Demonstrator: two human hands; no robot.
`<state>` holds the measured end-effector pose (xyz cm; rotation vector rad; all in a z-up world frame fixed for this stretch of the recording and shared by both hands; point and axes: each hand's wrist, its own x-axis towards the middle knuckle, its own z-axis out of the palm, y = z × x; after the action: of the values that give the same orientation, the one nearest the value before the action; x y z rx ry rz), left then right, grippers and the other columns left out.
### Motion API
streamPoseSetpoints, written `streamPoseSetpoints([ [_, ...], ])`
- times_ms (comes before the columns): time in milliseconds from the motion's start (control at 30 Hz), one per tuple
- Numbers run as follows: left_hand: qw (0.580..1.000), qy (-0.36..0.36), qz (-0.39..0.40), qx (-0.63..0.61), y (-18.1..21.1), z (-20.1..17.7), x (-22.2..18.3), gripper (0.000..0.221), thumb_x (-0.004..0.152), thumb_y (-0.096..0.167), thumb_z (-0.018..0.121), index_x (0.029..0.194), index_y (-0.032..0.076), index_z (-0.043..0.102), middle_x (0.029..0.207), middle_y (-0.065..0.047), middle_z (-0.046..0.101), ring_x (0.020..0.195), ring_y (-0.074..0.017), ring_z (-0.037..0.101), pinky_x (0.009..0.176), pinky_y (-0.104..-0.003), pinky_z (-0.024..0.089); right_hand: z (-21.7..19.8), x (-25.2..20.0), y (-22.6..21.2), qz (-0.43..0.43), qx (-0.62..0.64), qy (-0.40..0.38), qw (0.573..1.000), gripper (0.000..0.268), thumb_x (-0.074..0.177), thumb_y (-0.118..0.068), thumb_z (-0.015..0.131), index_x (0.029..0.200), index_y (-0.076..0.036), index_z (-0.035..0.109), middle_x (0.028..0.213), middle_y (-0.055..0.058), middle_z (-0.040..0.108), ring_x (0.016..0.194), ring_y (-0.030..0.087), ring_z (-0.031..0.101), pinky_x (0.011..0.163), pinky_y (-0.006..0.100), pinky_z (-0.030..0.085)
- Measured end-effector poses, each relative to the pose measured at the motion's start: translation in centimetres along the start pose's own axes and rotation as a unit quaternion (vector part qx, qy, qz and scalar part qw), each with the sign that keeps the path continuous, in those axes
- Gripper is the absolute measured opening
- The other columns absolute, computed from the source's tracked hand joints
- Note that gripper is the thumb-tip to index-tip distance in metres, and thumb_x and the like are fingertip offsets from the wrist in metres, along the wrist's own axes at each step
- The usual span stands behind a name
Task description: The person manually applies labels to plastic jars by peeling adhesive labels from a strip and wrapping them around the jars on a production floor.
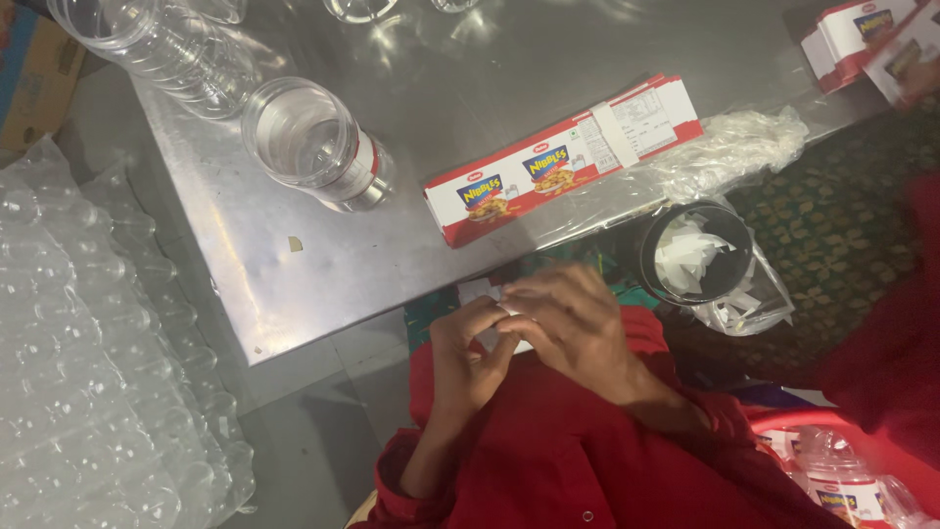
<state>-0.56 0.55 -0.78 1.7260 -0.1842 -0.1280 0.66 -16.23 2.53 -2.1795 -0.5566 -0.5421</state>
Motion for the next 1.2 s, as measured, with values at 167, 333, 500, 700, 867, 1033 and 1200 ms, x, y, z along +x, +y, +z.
streamPoseSetpoints([
  [167,0.998,-0.034,0.045,-0.018,0.4,0.1,0.1,0.007,0.087,0.004,0.076,0.092,0.000,0.072,0.079,-0.009,0.072,0.065,-0.0126,0.065,0.057,-0.027,0.047,0.2,-4.4,3.4,0.190,0.273,-0.018,0.943,0.018,0.088,0.008,0.061,0.092,-0.005,0.072,0.097,0.009,0.075,0.082,0.015,0.071,0.065,0.028,0.054],
  [333,0.999,-0.011,0.031,-0.033,-0.4,-0.3,-0.6,0.005,0.084,0.003,0.077,0.082,0.001,0.073,0.067,-0.006,0.065,0.058,-0.0111,0.056,0.056,-0.027,0.041,-2.6,-4.9,8.5,0.228,0.564,0.247,0.754,0.027,0.115,0.006,0.048,0.094,0.000,0.065,0.090,0.015,0.073,0.075,0.016,0.066,0.071,0.030,0.054],
  [500,0.966,0.233,-0.092,-0.059,-1.8,-3.1,-1.2,0.011,0.093,0.002,0.070,0.086,-0.001,0.062,0.076,0.000,0.061,0.067,-0.0094,0.052,0.059,-0.026,0.043,-0.2,-4.9,4.2,0.190,0.316,-0.046,0.928,0.025,0.084,-0.005,0.078,0.105,0.000,0.066,0.108,0.014,0.073,0.097,0.023,0.070,0.085,0.035,0.057],
  [700,0.722,0.348,-0.079,-0.593,-1.2,-10.0,0.9,0.003,0.092,0.010,0.047,0.093,0.008,0.049,0.077,-0.002,0.053,0.067,-0.0141,0.053,0.065,-0.029,0.046,0.8,-6.7,6.2,0.323,0.252,-0.116,0.905,0.020,0.086,-0.009,0.085,0.103,-0.004,0.075,0.096,0.005,0.079,0.086,0.010,0.072,0.072,0.026,0.058],
  [867,0.873,0.050,-0.147,-0.462,-6.9,-5.6,-1.9,0.026,0.089,0.026,0.067,0.103,0.004,0.060,0.082,-0.002,0.063,0.069,-0.0106,0.058,0.061,-0.026,0.048,-1.8,-5.3,6.6,0.284,0.336,-0.069,0.895,0.027,0.084,-0.003,0.083,0.108,-0.003,0.070,0.092,0.004,0.073,0.086,0.006,0.066,0.074,0.021,0.051],
  [1033,0.962,-0.104,-0.131,-0.218,-3.9,-0.5,-2.2,0.019,0.091,0.015,0.075,0.095,-0.002,0.070,0.082,-0.002,0.068,0.073,-0.0066,0.062,0.061,-0.024,0.047,-1.1,-3.8,4.9,0.272,0.348,-0.067,0.895,0.025,0.084,-0.003,0.083,0.102,-0.006,0.064,0.094,0.001,0.069,0.092,0.006,0.066,0.078,0.022,0.054],
  [1200,0.992,-0.081,-0.067,-0.076,-0.4,-0.5,-0.2,0.014,0.090,0.010,0.078,0.093,-0.003,0.074,0.079,-0.004,0.071,0.073,-0.0070,0.064,0.063,-0.024,0.048,-1.4,-2.6,3.0,0.232,0.186,0.008,0.955,0.016,0.084,-0.003,0.083,0.094,-0.005,0.070,0.101,0.006,0.071,0.093,0.013,0.068,0.079,0.027,0.055],
])
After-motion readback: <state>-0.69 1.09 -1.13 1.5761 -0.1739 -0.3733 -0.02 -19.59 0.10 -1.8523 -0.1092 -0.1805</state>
